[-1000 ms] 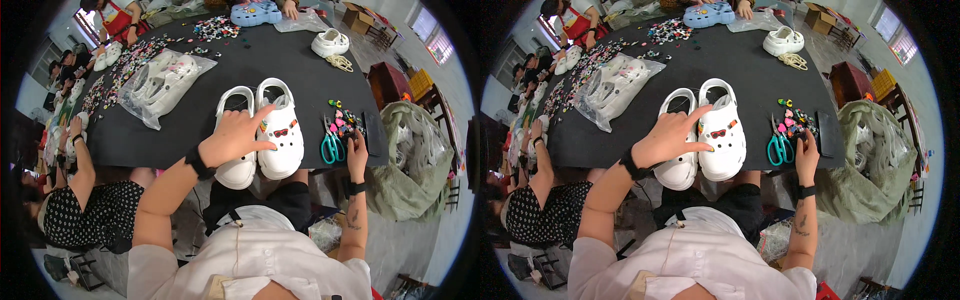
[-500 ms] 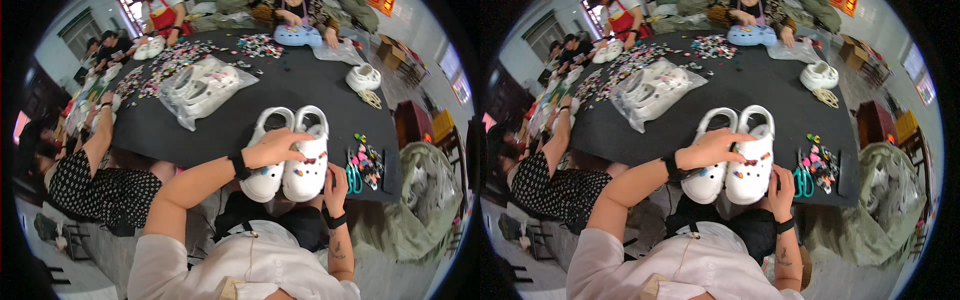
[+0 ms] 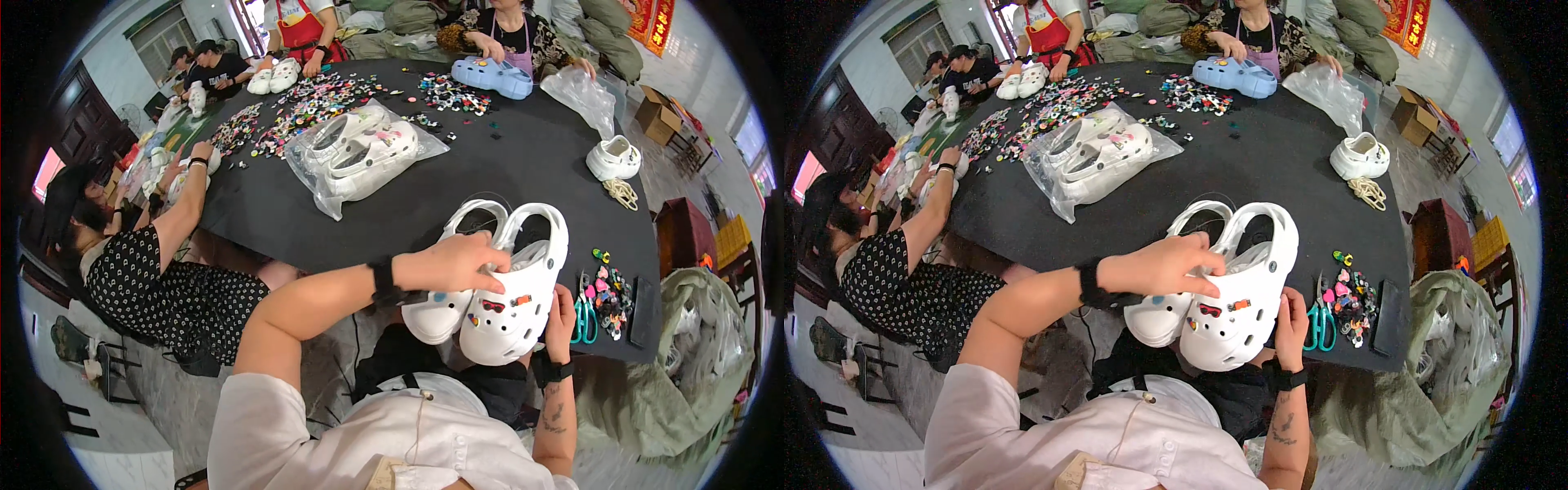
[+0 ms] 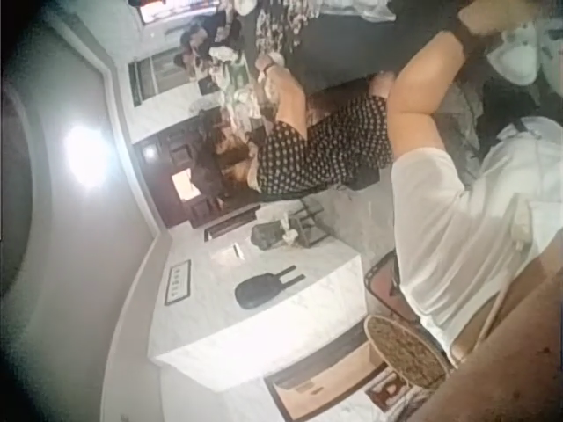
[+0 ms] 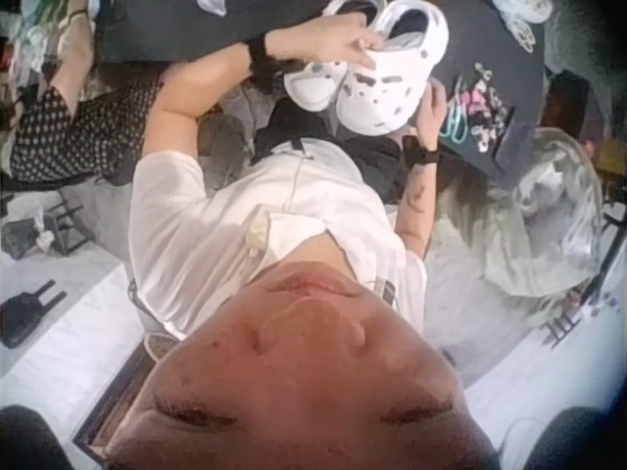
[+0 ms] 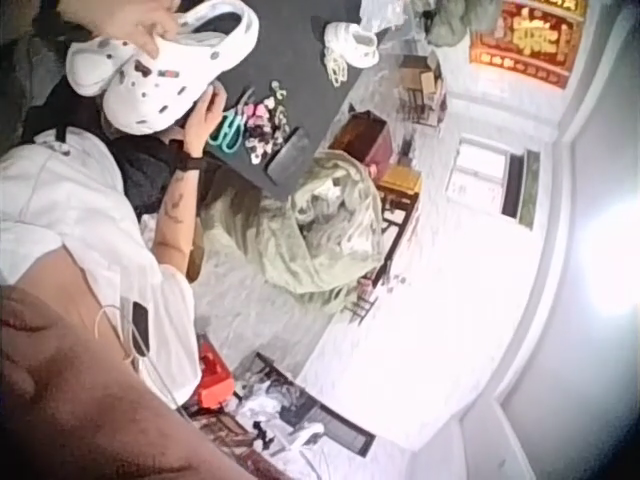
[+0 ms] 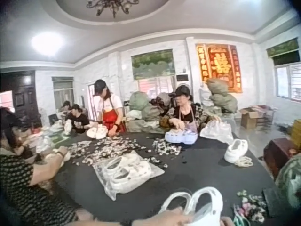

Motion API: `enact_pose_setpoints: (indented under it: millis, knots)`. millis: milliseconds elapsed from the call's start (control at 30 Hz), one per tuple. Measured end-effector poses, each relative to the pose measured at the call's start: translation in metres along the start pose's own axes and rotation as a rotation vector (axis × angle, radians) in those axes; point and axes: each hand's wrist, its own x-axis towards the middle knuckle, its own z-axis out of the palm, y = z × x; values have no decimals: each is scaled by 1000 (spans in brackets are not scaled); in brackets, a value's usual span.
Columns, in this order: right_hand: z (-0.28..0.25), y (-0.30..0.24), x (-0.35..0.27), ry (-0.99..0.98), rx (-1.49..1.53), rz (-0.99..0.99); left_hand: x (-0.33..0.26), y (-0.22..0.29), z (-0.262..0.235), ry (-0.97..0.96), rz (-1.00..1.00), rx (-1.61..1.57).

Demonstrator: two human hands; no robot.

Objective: Decorate white clogs with charms and bag them for production.

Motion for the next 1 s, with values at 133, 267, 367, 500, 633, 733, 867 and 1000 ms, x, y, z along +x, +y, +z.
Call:
enact_pose_setpoints:
  millis: [133,267,367,500,633,733,867,1000]
  knots:
    - [-1,2,-1,-8,-17,-9,-26,18,-15,33,-112,113]
    - [5,-11,-2,-19,-72,14,-85,36,-64,37,-230,338]
    - [5,-12,-2,-17,-120,-21,-138,26,-108,128,-272,411]
    - [4,-10,-1,-4,-180,-42,-207,3,-166,183,-432,474]
    - [9,-15,0,-22,-219,-74,-279,-32,-212,331,-682,675]
    - [11,-15,0,-27,-254,-96,-312,-67,-239,368,-859,690]
    - [14,-19,-1,-29,-343,-121,-331,-115,-255,304,-862,713]
    - [12,-17,-2,-19,-359,-126,-286,-121,-237,255,-1017,677]
